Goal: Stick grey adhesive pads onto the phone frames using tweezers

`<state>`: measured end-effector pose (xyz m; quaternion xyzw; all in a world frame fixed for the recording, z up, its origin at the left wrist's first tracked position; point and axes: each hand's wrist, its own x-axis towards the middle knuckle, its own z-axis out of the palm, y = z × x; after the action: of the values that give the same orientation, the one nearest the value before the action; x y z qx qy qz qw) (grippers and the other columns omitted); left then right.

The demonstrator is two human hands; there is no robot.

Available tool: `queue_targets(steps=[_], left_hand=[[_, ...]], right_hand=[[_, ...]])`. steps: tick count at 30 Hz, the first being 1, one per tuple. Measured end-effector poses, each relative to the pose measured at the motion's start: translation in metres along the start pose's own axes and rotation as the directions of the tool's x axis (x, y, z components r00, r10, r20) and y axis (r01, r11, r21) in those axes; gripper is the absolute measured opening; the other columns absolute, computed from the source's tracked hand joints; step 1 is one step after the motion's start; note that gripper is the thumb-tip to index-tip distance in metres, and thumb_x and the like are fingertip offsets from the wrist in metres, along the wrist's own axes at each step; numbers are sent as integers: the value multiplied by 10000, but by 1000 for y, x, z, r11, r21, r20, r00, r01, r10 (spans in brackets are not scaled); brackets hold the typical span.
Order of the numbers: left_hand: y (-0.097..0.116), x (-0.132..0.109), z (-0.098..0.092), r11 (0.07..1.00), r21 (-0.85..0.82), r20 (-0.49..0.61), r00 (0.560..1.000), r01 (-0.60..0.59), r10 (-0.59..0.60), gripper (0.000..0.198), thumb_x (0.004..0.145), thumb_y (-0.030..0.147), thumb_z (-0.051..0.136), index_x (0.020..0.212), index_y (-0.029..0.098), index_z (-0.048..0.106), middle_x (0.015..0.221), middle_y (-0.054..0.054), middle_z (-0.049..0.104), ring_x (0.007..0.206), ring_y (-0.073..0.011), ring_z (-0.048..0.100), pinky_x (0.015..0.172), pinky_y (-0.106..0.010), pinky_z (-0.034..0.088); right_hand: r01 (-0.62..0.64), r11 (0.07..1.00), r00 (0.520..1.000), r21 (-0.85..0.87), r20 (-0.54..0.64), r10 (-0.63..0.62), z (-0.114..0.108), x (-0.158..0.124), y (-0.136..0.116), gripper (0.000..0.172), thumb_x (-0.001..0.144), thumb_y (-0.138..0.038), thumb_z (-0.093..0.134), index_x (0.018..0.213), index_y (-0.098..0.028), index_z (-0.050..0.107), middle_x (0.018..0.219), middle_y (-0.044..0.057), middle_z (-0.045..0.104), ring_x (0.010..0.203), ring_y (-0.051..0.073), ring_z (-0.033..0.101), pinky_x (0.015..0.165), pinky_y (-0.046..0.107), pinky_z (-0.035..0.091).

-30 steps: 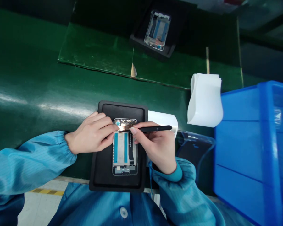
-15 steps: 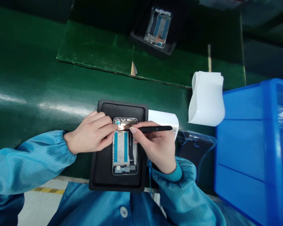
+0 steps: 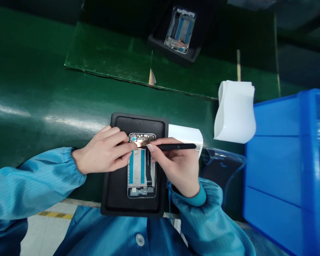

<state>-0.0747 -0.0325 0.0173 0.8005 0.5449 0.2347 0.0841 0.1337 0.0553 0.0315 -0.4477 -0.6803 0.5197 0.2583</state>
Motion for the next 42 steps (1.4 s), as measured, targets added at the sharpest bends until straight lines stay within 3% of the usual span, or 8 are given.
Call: queue_targets(steps=[19, 22, 25, 27, 30, 33, 36, 42], left_hand=[[9, 0, -12, 949, 257, 189, 973, -182, 135, 278, 980, 303, 544, 1212, 175, 628, 1035, -68, 685, 824, -200, 551, 660, -359, 384], [6, -3, -11, 959, 257, 65, 992, -119, 106, 268, 963, 333, 564, 1190, 205, 623, 1015, -61, 690, 826, -193, 567, 669, -342, 389], [1, -7, -14, 936, 325, -116, 988, 137, -105, 223, 945, 378, 556, 960, 173, 644, 824, -58, 664, 753, -195, 578, 658, -329, 397], [1, -8, -18, 840, 421, -117, 939, 343, -325, 312, 938, 439, 534, 786, 176, 606, 675, -48, 609, 671, -209, 576, 623, -333, 380], [6, -5, -23, 715, 508, 50, 813, 479, -580, 399, 945, 506, 469, 739, 185, 586, 636, -51, 613, 611, -224, 600, 570, -318, 343], [12, 1, -27, 678, 515, 204, 693, 525, -692, 381, 962, 475, 403, 811, 188, 603, 717, -61, 675, 650, -239, 653, 563, -303, 349], [6, 1, -39, 603, 581, 243, 590, 546, -770, 384, 964, 459, 355, 853, 192, 608, 769, -81, 704, 720, -270, 691, 591, -310, 387], [-58, -51, -114, 396, 748, 197, 392, 532, -899, 442, 973, 467, 257, 904, 190, 594, 896, -141, 730, 885, -324, 706, 707, -343, 457]], right_hand=[[-47, 984, 997, 171, -56, 58, 0, 2, 1, 168, 816, -327, 789, 835, -178, 713, 798, 21, 726, 474, 110, 647, 453, 234, 570], [-43, 965, 996, 259, -66, 62, 0, 3, 6, 184, 806, -342, 799, 836, -184, 708, 733, 2, 705, 457, 106, 630, 446, 234, 558], [-30, 910, 996, 413, -62, 62, 0, 5, 13, 198, 812, -364, 792, 856, -193, 702, 620, -28, 659, 443, 105, 612, 430, 221, 534], [-26, 863, 996, 504, -64, 67, 0, 7, 18, 209, 815, -376, 786, 870, -195, 697, 600, -33, 653, 448, 104, 607, 418, 214, 519], [-10, 807, 994, 591, -83, 73, 2, 9, 23, 209, 814, -371, 782, 881, -196, 690, 605, -35, 657, 451, 100, 596, 408, 207, 500], [26, 778, 993, 628, -103, 51, 4, 10, 27, 195, 824, -360, 772, 893, -199, 686, 600, -40, 653, 450, 95, 590, 419, 207, 497], [66, 777, 992, 626, -127, 18, 7, 11, 29, 196, 819, -357, 774, 890, -198, 684, 599, -37, 646, 463, 100, 598, 428, 215, 511], [82, 813, 991, 576, -130, -7, 10, 6, 20, 216, 792, -375, 780, 852, -186, 694, 692, -3, 671, 471, 104, 610, 425, 228, 534]])
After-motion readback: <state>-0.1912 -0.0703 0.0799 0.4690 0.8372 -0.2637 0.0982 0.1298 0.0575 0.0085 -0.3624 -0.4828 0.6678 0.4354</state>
